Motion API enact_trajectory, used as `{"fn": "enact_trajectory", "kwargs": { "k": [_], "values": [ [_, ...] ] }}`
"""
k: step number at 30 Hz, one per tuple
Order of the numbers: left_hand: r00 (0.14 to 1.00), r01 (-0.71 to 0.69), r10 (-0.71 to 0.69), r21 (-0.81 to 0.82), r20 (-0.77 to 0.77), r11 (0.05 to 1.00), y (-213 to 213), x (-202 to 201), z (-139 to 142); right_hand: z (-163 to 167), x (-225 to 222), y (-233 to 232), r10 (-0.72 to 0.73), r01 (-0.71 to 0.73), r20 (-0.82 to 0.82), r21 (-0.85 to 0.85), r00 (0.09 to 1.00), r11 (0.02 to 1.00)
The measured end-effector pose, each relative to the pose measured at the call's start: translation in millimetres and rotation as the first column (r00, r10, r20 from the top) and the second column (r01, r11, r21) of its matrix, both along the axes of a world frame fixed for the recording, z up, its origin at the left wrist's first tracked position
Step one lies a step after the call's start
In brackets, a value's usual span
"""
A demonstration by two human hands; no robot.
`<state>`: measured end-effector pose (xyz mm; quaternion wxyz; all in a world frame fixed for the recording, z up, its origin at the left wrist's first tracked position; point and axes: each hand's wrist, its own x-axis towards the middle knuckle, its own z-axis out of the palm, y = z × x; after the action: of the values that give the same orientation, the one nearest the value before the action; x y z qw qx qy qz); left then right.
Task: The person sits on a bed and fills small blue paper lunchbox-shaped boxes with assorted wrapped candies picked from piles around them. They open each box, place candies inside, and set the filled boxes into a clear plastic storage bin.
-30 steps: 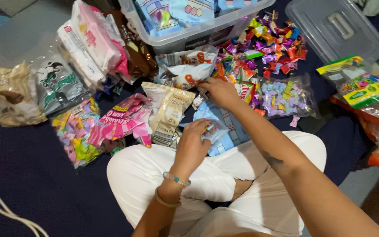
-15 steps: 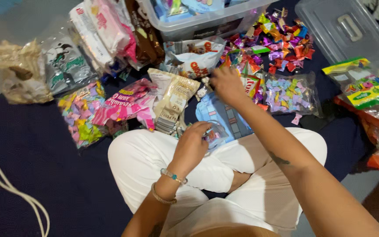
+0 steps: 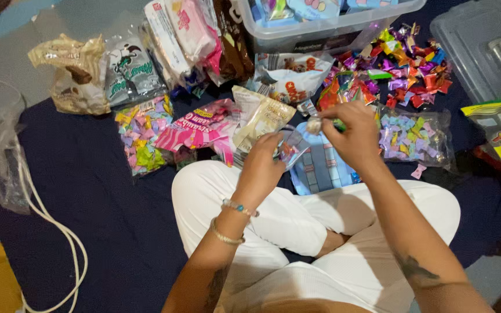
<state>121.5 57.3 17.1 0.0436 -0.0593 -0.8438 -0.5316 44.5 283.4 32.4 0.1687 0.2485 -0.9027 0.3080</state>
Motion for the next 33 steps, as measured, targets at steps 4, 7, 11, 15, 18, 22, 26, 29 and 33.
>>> {"fn": "enact_trajectory", "kwargs": {
  "k": [4, 7, 11, 15, 18, 22, 26, 29, 33],
  "values": [
    [0.999, -0.003, 0.003, 0.003, 0.043, 1.000, 2.5, -4.0, -3.7, 34.8, 17.9, -22.8, 0.122, -0.122, -0.028, -0.016, 0.992, 0.992],
    [0.998, -0.042, 0.044, 0.037, -0.053, 0.998, 2.6, -1.6, -5.4, 32.1, 25.0, -54.7, 0.303, -0.303, 0.073, 0.449, 0.950, 0.841],
    [0.989, -0.052, 0.048, -0.026, -0.138, 0.998, -16.2, -2.1, 0.0, 13.6, 21.8, -61.6, 0.543, -0.546, 0.083, 0.234, 0.836, 0.804],
    [0.978, -0.204, 0.198, -0.122, -0.060, 0.971, -77.7, -12.2, 13.4, -23.3, -11.9, -53.5, 0.246, -0.215, 0.174, -0.177, 0.954, 0.960],
    [0.972, -0.217, 0.195, -0.175, -0.131, 0.961, -118.5, -25.4, 21.9, -70.8, -17.4, -80.1, 0.105, -0.090, 0.558, -0.054, 0.823, 0.994],
    [0.958, -0.245, 0.177, -0.317, -0.227, 0.916, -141.9, -39.6, 22.5, -131.5, 14.7, -139.7, 0.551, -0.617, 0.352, 0.105, 0.757, 0.780],
    [0.955, -0.241, 0.169, -0.308, -0.242, 0.920, -151.2, -41.6, 22.3, -153.6, 15.4, -157.3, 0.585, -0.604, 0.188, 0.409, 0.789, 0.684],
    [0.963, -0.247, 0.189, -0.337, -0.194, 0.909, -169.3, -40.3, 27.1, -153.9, 3.8, -146.6, 0.467, -0.464, 0.223, 0.732, 0.856, 0.499],
    [0.966, -0.254, 0.217, -0.356, -0.141, 0.899, -186.9, -40.4, 30.4, -148.1, -14.5, -121.4, 0.334, -0.424, 0.292, 0.783, 0.896, 0.455]
  ]
}}
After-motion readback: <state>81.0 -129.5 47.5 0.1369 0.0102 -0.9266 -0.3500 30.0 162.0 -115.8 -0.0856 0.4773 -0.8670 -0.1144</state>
